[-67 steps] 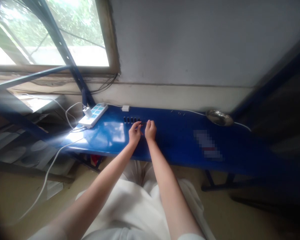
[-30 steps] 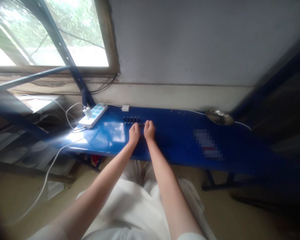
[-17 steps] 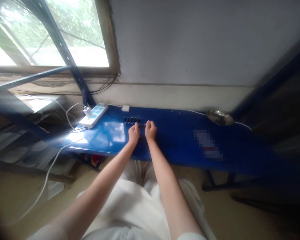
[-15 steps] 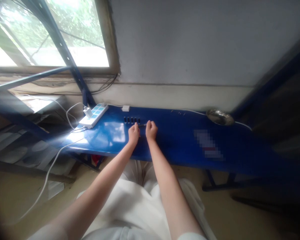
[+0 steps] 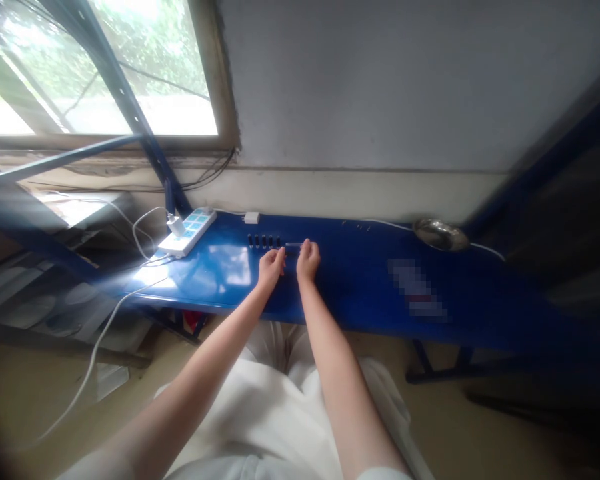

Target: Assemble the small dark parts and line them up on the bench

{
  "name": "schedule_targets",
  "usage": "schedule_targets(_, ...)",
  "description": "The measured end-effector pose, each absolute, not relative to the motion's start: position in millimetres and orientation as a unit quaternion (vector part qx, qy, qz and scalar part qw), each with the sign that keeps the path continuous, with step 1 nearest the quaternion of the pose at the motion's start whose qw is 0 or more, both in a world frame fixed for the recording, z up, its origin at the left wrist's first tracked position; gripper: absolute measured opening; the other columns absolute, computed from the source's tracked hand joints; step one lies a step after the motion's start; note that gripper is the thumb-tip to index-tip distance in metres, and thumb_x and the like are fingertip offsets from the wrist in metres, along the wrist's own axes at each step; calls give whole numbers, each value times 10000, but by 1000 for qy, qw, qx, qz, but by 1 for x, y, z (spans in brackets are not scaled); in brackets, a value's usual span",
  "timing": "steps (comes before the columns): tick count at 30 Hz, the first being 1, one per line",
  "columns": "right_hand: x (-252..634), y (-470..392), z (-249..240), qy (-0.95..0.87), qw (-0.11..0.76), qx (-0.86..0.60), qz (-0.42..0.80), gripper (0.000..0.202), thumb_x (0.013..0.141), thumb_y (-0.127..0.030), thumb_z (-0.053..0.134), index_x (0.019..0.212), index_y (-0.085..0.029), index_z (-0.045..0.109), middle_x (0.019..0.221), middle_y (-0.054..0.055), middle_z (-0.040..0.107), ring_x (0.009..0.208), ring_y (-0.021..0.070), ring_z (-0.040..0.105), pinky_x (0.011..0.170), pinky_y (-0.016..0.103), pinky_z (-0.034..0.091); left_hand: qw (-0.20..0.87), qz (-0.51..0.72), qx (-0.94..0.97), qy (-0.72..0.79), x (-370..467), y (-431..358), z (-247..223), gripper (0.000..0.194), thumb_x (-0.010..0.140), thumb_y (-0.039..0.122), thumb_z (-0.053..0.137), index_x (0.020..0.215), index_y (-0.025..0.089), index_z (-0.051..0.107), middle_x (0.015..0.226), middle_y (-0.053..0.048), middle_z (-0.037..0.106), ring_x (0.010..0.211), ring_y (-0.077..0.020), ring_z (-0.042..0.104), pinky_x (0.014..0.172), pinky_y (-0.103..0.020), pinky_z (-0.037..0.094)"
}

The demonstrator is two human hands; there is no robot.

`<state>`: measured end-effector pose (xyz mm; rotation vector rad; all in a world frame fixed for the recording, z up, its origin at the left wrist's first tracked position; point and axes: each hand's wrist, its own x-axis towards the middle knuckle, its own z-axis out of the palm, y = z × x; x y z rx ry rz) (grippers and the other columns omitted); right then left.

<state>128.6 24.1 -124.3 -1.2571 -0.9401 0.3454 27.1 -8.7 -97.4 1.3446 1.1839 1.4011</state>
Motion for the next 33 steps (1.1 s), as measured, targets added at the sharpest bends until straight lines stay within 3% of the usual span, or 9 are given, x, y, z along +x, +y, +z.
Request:
schedule_targets(19, 117, 18, -126, -670, 539, -498, 111, 289, 864, -438, 333, 780, -207, 483, 743, 54, 575, 674, 171, 530, 631, 279, 414, 459, 627, 427, 462, 28, 6, -111, 363, 808, 520, 449, 723, 168, 473, 546, 30, 534, 354, -57, 448, 365, -169, 329)
schedule_targets(26, 115, 14, -121, -712, 486, -495, 106, 289, 894, -401, 290, 774, -220, 481, 775, 46, 566, 702, 160, 519, 632, 252, 398, 408, 641, 442, 476, 27, 4, -108, 287, 793, 448, 516, 745, 165, 508, 626, 12, 542, 535, -81, 509, 497, -176, 397)
schedule_targets(33, 114, 13, -119, -718, 490, -485, 94, 280, 905, -390, 291, 844, -217, 503, 841, 59, 563, 767, 165, 526, 678, 259, 413, 377, 635, 472, 481, 26, 3, -108, 266, 817, 416, 488, 713, 171, 501, 639, 10, 526, 591, -94, 498, 571, -192, 397)
